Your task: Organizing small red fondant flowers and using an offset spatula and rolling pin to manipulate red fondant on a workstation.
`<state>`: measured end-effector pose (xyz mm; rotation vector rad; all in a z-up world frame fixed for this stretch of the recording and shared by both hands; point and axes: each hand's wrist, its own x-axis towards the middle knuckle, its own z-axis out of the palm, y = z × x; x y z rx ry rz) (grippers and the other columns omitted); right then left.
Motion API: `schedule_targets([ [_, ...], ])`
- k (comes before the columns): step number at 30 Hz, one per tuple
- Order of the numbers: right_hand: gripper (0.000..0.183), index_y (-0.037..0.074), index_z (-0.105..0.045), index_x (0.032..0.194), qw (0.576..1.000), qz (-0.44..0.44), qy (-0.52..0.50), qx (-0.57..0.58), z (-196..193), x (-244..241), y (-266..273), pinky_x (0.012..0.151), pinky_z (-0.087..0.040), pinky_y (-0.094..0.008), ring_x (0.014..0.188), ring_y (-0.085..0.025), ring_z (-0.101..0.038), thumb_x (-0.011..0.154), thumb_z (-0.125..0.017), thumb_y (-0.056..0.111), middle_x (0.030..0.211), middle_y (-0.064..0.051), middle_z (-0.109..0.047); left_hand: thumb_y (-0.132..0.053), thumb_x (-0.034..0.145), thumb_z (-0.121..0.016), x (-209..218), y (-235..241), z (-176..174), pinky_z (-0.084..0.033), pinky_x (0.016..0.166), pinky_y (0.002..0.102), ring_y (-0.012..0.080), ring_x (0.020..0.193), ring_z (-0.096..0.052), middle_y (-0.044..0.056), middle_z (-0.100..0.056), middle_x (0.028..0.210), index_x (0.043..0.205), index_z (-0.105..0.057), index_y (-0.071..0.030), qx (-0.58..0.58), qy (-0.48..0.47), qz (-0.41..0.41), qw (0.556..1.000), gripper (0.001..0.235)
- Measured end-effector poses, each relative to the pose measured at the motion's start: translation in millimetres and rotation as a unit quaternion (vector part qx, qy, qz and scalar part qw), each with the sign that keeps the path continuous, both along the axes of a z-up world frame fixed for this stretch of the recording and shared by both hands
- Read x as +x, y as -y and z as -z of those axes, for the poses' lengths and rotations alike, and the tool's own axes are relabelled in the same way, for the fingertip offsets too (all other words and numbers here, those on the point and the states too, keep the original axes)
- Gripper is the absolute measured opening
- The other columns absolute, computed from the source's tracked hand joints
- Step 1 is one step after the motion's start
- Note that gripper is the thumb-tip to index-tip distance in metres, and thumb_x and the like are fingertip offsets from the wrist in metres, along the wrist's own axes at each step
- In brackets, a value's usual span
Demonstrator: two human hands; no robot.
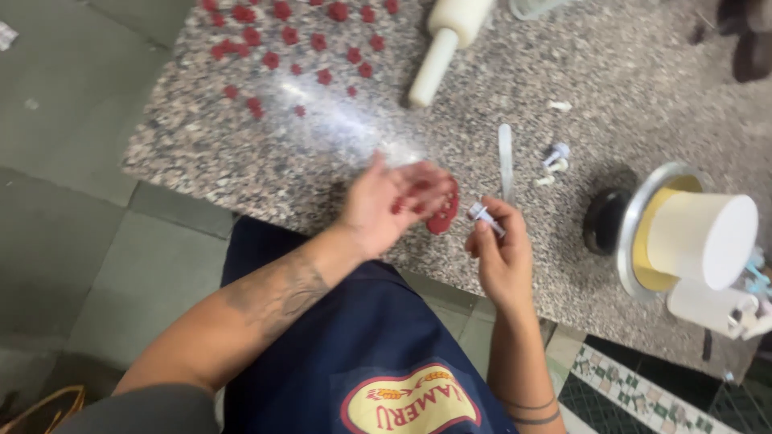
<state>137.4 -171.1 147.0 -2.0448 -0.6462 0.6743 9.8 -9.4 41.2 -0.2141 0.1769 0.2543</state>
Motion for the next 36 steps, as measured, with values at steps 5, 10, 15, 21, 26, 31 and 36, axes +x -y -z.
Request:
schedule_targets([
  [5, 0.026, 0.008, -0.071, 0.120, 0.946, -0.037, 0.218, -0.236, 1.4, 26.7, 17.6, 0.064, -0.055, -0.032, 0.070, -0.018, -0.071, 0.096, -0.070, 0.017, 0.088, -0.010, -0.075, -0.063, 0.107, -0.033, -33.8, -32.7, -25.3, -0.040, 0.122, 0.052, 0.0354, 0.137, -0.055, 0.022, -0.060, 0.142, 0.137, -0.056, 0.003, 0.030, 0.016, -0.040, 0.999, 0.076],
  [10, 0.017, 0.009, -0.074, 0.105, 0.923, -0.128, 0.270, -0.243, 20.3, 18.7, 11.8, 0.067, -0.057, -0.037, 0.073, -0.027, -0.073, 0.090, -0.075, 0.017, 0.094, -0.013, -0.074, -0.062, 0.105, -0.034, -35.7, -42.5, -43.9, -0.036, 0.126, 0.053, 0.0383, 0.145, -0.049, 0.023, -0.055, 0.148, 0.138, -0.056, 0.003, 0.031, 0.003, -0.071, 0.997, 0.076],
  [15, 0.010, 0.008, -0.072, 0.096, 0.906, -0.194, 0.312, -0.212, 34.3, 9.8, 5.2, 0.071, -0.054, -0.045, 0.080, -0.036, -0.069, 0.090, -0.074, 0.015, 0.088, -0.014, -0.070, -0.060, 0.105, -0.037, -27.4, -31.5, -39.3, -0.034, 0.127, 0.052, 0.0383, 0.148, -0.045, 0.023, -0.052, 0.150, 0.142, -0.052, 0.004, 0.044, -0.009, -0.062, 0.997, 0.075],
  [21, 0.010, 0.006, -0.067, 0.098, 0.909, -0.201, 0.301, -0.206, 54.8, 11.8, 0.2, 0.072, -0.053, -0.050, 0.081, -0.041, -0.067, 0.089, -0.071, 0.009, 0.091, -0.017, -0.069, -0.060, 0.104, -0.038, -31.6, -23.4, -20.3, -0.035, 0.125, 0.052, 0.0384, 0.146, -0.046, 0.023, -0.053, 0.148, 0.141, -0.052, 0.003, 0.043, -0.050, -0.052, 0.996, 0.075],
  [26, 0.009, 0.004, -0.065, 0.095, 0.907, -0.191, 0.301, -0.226, 71.4, 10.0, 4.4, 0.074, -0.053, -0.052, 0.085, -0.043, -0.068, 0.088, -0.069, 0.005, 0.092, -0.019, -0.068, -0.060, 0.105, -0.036, -29.2, -19.2, -11.1, -0.036, 0.123, 0.052, 0.0380, 0.143, -0.048, 0.023, -0.054, 0.147, 0.139, -0.054, 0.004, 0.035, -0.060, -0.055, 0.996, 0.074],
  [31, 0.009, 0.005, -0.067, 0.093, 0.915, -0.202, 0.292, -0.191, 42.1, 18.0, 11.7, 0.072, -0.054, -0.047, 0.084, -0.037, -0.070, 0.086, -0.072, 0.008, 0.091, -0.016, -0.072, -0.060, 0.105, -0.035, -21.9, -18.5, -17.6, -0.038, 0.122, 0.051, 0.0373, 0.141, -0.051, 0.024, -0.056, 0.145, 0.135, -0.055, 0.003, 0.045, -0.060, -0.025, 0.997, 0.072],
  [36, 0.009, 0.005, -0.064, 0.115, 0.989, 0.021, -0.145, 0.013, 27.4, 49.7, 74.8, 0.063, -0.049, -0.031, 0.070, -0.014, -0.058, 0.111, -0.060, 0.011, 0.088, -0.013, -0.065, -0.061, 0.106, -0.034, -20.1, -13.2, -6.3, -0.041, 0.118, 0.050, 0.0335, 0.133, -0.056, 0.021, -0.061, 0.140, 0.133, -0.057, 0.003, 0.078, -0.070, -0.014, 0.994, 0.073],
])
